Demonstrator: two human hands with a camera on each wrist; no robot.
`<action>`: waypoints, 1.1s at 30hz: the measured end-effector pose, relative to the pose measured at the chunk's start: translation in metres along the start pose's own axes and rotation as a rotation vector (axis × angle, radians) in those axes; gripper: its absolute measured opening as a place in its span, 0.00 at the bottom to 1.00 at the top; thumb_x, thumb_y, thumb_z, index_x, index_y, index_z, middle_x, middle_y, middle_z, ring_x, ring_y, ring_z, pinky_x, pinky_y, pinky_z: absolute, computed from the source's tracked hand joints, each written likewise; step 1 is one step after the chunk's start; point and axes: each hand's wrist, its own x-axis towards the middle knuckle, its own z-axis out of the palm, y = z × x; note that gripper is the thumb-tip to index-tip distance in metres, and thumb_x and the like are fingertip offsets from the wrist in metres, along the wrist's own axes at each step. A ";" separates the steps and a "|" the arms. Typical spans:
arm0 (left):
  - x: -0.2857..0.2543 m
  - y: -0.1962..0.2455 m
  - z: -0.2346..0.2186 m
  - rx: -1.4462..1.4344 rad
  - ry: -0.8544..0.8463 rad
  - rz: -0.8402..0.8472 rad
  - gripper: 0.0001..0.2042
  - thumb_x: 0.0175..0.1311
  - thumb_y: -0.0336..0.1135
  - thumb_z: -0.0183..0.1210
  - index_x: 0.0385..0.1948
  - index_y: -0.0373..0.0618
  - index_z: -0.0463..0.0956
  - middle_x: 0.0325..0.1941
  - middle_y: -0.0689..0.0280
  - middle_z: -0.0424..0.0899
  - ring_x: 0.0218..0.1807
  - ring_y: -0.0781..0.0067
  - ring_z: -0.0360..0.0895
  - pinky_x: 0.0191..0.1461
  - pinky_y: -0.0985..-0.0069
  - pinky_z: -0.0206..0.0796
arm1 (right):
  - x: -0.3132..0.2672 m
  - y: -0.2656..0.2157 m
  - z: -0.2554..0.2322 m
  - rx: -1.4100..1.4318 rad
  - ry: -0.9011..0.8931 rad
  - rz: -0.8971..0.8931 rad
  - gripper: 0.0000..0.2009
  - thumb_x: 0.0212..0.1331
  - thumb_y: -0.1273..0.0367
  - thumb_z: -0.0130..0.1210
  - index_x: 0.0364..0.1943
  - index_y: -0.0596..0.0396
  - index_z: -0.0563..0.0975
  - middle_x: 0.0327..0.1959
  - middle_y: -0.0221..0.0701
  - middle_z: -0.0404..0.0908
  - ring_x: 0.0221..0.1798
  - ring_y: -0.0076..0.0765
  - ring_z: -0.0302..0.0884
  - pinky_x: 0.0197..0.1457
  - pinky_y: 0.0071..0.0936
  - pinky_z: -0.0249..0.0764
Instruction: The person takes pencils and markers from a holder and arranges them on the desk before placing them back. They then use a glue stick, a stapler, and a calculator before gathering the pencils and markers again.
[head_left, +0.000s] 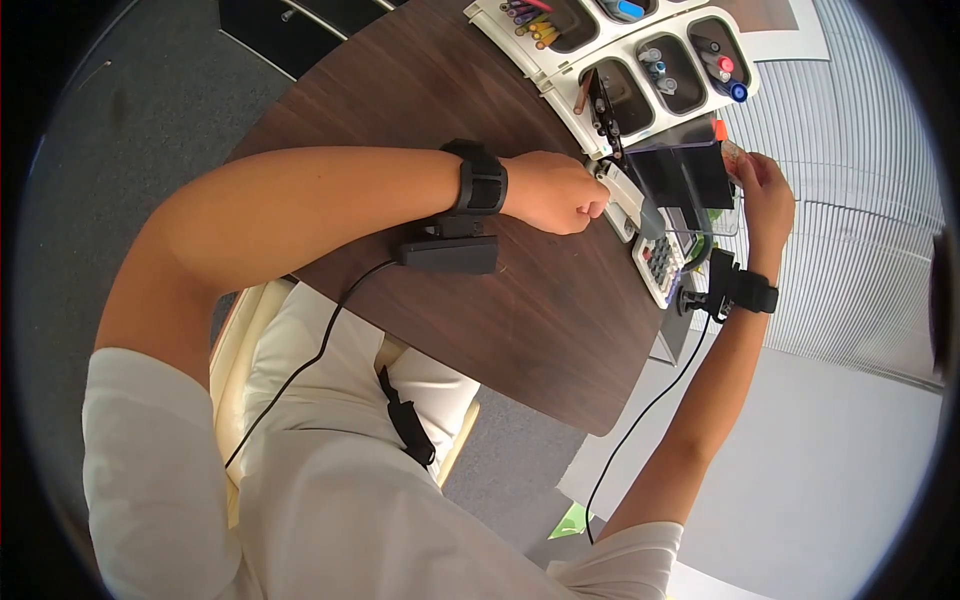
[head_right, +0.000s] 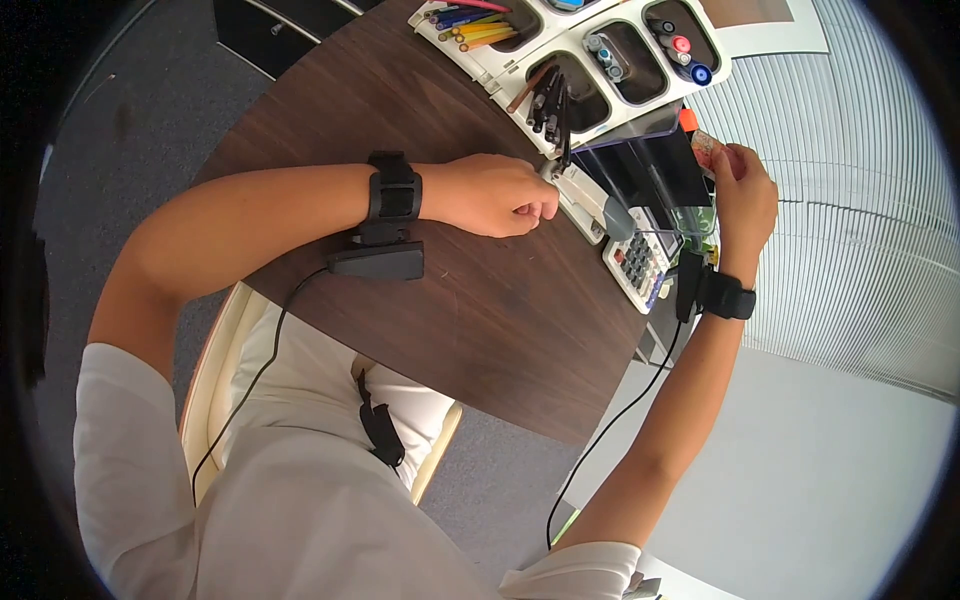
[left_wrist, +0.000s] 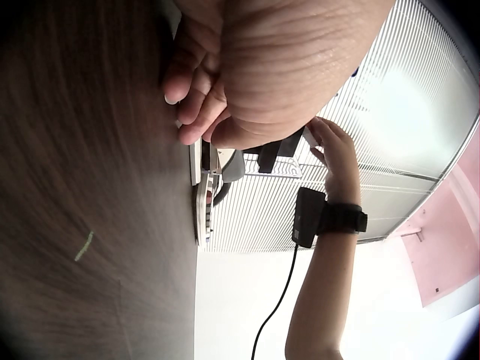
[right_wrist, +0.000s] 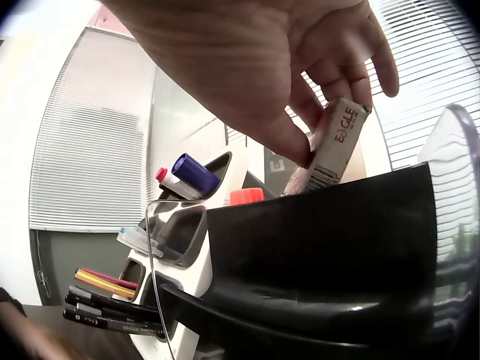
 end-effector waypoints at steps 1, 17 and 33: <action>0.000 0.000 0.000 -0.004 0.004 0.003 0.08 0.60 0.32 0.53 0.38 0.41 0.76 0.32 0.65 0.83 0.39 0.64 0.78 0.42 0.67 0.68 | 0.000 0.001 0.001 0.001 -0.002 -0.001 0.16 0.60 0.59 0.56 0.44 0.55 0.81 0.35 0.40 0.85 0.38 0.44 0.84 0.43 0.33 0.76; -0.001 0.003 -0.001 -0.001 -0.009 -0.011 0.10 0.59 0.31 0.52 0.39 0.40 0.76 0.33 0.62 0.83 0.40 0.61 0.79 0.43 0.65 0.69 | -0.005 -0.006 -0.010 0.043 -0.021 -0.054 0.15 0.61 0.61 0.55 0.45 0.57 0.80 0.36 0.40 0.85 0.37 0.40 0.84 0.42 0.31 0.75; 0.000 0.002 0.001 0.036 -0.002 -0.009 0.09 0.58 0.31 0.52 0.38 0.42 0.76 0.33 0.63 0.83 0.42 0.61 0.78 0.43 0.64 0.69 | 0.004 0.009 -0.009 0.063 -0.090 -0.082 0.16 0.62 0.61 0.55 0.46 0.58 0.80 0.38 0.41 0.85 0.40 0.42 0.84 0.43 0.31 0.76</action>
